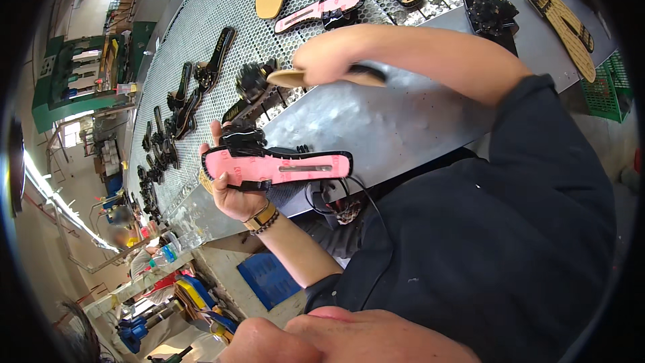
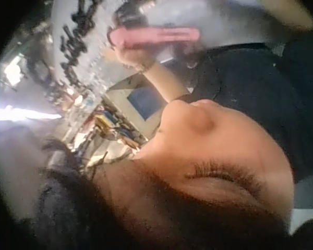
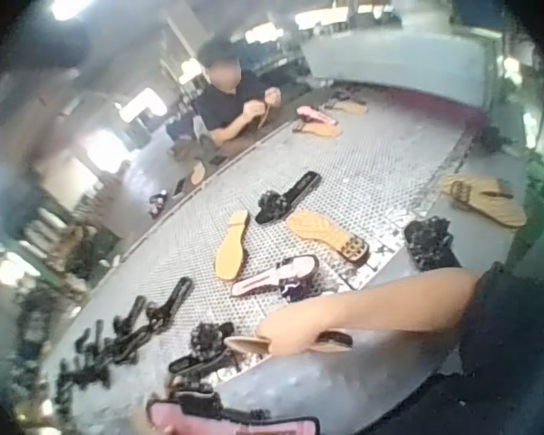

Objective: Manually assemble and inspect shoe components on a production line.

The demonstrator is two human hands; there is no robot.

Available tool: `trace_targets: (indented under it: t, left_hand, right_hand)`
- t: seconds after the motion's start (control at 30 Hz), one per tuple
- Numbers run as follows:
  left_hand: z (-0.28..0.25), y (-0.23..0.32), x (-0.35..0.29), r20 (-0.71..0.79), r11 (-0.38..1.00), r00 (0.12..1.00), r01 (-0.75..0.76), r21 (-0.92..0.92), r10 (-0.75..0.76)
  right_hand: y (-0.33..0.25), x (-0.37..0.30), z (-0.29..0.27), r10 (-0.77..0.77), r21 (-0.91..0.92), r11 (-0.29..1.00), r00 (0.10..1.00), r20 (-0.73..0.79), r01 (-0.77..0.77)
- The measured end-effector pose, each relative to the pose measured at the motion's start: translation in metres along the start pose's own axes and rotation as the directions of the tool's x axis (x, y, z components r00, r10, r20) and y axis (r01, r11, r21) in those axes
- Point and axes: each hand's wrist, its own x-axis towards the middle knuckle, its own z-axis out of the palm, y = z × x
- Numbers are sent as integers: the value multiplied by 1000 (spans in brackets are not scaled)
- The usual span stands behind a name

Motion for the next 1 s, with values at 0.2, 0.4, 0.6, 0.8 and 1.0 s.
trace_targets:
  t: [0.2,0.4,0.6,0.8,1.0]
  left_hand:
    - [18,-42,-9,59,940,989,150,-307,-139]
    - [61,-82,-18,-113,993,993,0,117,13]
    - [102,-100,-29,-80,965,991,-86,246,109]
    - [107,-108,-42,-20,996,998,-55,73,56]
    - [111,-115,-47,-31,982,993,-109,157,116]
  right_hand:
    - [45,-116,27,-107,878,415,971,-212,237]
    - [20,-153,42,-33,695,719,999,20,10]
    - [-14,-160,37,94,768,630,993,74,-117]
    - [-7,-147,58,19,569,822,996,-85,33]
    - [-7,-144,65,20,527,848,989,-148,62]
